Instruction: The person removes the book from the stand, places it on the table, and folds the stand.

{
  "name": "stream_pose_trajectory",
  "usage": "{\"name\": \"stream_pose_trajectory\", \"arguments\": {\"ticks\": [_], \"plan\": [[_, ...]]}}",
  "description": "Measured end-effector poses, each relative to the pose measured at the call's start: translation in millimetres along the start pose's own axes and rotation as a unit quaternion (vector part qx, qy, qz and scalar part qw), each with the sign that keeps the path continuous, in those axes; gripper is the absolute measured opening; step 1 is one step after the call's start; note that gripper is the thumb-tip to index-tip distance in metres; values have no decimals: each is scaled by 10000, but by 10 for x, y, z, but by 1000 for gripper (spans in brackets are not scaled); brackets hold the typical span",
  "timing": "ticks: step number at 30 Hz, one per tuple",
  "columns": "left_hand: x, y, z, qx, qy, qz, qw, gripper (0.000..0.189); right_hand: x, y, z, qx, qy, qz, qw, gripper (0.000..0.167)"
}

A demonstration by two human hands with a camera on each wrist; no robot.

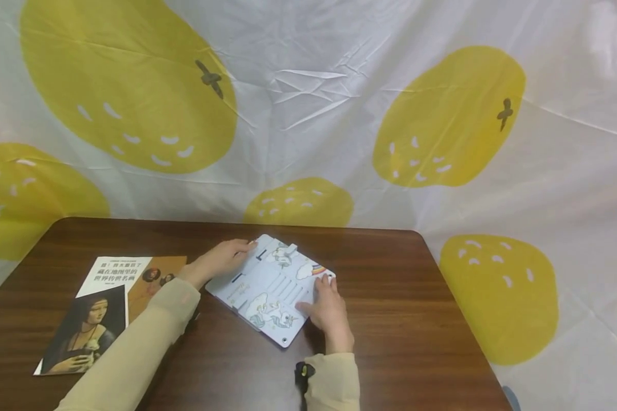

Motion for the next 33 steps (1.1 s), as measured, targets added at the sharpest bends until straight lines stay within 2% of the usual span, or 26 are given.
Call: {"name": "stream_pose_trajectory", "arguments": {"ticks": [4,8,17,26,33], "plan": [[-9,46,-24,-56,688,231,9973,49,2,16,-13,-47,2,-29,10000,73],[-11,45,-32,33,981,232,9949,48,0,25,-15,-66,16,-30,10000,72],[-19,-5,-46,209,959,154,9951,46,8,16,-14,-57,16,-65,10000,73],[-85,-123,-34,332,928,424,9942,47,14,8,-24,-98,7,-42,9999,74],[-85,-129,-87,577,897,540,9928,50,11,-5,-7,-65,18,-22,10000,74]]}}
Point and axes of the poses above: each hand's wrist, its own x-axis towards the middle knuckle, its own z-axis out of the back of the hand, y = z × x, the point moved 1 cm from there along x, towards the middle knuckle, and after that the axes turned 2 degrees about -y, right-handed, at the moved point
